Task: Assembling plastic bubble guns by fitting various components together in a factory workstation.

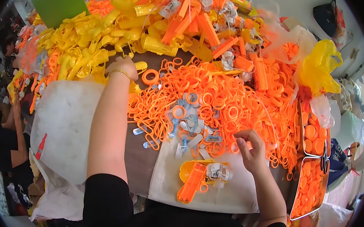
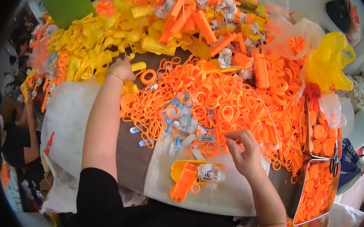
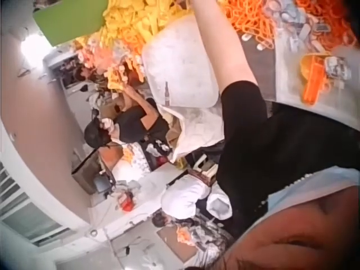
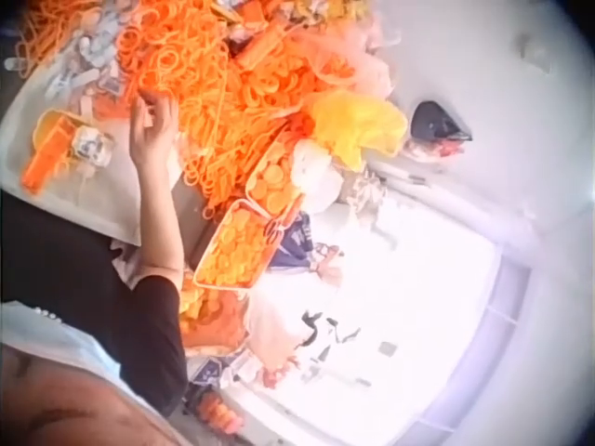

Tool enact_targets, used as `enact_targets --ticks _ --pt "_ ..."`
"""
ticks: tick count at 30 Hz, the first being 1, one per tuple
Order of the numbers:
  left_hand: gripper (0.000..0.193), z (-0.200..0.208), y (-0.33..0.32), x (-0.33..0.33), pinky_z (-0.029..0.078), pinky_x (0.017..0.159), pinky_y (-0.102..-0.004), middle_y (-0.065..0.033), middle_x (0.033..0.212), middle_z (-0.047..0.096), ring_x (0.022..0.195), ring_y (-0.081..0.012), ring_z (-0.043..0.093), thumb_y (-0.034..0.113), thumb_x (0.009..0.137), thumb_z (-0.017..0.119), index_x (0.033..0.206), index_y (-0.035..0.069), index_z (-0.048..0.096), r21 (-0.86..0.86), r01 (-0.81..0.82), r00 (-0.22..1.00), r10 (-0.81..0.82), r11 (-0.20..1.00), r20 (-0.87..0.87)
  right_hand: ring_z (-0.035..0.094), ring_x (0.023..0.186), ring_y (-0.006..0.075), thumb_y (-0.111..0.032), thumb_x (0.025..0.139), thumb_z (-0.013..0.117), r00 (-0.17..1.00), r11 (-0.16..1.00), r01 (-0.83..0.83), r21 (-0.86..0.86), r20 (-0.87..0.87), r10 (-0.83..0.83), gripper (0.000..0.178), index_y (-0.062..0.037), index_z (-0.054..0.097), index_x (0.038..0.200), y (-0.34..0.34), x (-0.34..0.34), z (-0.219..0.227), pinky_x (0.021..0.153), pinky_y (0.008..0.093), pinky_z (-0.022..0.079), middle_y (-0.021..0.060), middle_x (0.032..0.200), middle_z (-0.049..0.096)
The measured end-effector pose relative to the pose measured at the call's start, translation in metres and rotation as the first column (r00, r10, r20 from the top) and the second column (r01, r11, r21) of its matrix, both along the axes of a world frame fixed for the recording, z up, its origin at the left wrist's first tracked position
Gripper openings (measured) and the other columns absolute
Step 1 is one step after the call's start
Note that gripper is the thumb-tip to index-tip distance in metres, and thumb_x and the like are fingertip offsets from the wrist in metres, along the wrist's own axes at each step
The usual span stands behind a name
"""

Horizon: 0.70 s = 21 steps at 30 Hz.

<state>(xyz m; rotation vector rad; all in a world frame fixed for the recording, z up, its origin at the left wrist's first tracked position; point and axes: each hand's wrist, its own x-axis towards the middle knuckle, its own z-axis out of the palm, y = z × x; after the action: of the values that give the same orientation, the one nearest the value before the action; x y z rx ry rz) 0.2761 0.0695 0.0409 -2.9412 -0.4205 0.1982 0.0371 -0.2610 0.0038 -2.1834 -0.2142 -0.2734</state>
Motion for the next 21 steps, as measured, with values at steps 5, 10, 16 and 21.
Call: enact_targets --ticks 5,10,16,21 --pt "0.074 -0.003 0.028 0.011 0.046 0.094 -0.041 -0.0145 0.132 0.048 0.116 -0.0294 0.053 0.038 0.071 0.07 0.133 0.01 0.043 -0.129 0.037 0.996 -0.047 0.991 -0.077 0.059 0.073 0.018 -0.003 0.081 0.064 0.98 0.983 -0.178 0.035 0.096 0.174 0.01 -0.0001 0.064 0.09 0.044 0.027 0.015 0.067 0.0276 0.047 0.0096 0.082 0.061" --pt "0.077 -0.006 0.037 0.005 0.045 0.095 -0.0417 -0.0192 0.13 0.048 0.115 -0.0319 0.052 0.042 0.069 0.069 0.133 0.008 0.043 -0.257 0.14 0.985 -0.109 0.956 0.133 0.061 0.086 0.0264 -0.028 0.083 0.066 0.961 0.966 -0.252 -0.058 0.1 0.257 0.034 -0.0042 0.061 0.107 0.155 0.116 0.029 0.077 0.0367 0.049 0.0141 0.094 0.06" --pt "0.077 0.021 0.002 -0.013 0.039 0.099 -0.0386 -0.0234 0.129 0.049 0.119 -0.0347 0.049 0.034 0.073 0.069 0.136 0.002 0.038 -0.505 0.597 0.744 -0.193 0.623 0.64 0.062 0.091 0.0379 -0.029 0.075 0.066 0.973 0.975 -0.106 0.195 -0.18 0.142 0.045 0.0006 0.061 0.108 0.174 0.173 0.033 0.08 0.041 0.051 0.0232 0.101 0.063" --pt "0.067 -0.009 -0.016 -0.015 0.039 0.099 -0.0383 -0.0246 0.129 0.048 0.12 -0.0341 0.048 0.026 0.079 0.069 0.135 0.003 0.039 -0.698 0.585 0.789 -0.088 0.414 0.609 0.062 0.062 0.015 -0.019 0.087 0.057 0.986 0.987 0.162 0.021 -0.044 -0.161 0.026 -0.0019 0.063 0.105 0.078 0.138 0.064 0.058 0.0297 0.05 0.0104 0.075 0.066"
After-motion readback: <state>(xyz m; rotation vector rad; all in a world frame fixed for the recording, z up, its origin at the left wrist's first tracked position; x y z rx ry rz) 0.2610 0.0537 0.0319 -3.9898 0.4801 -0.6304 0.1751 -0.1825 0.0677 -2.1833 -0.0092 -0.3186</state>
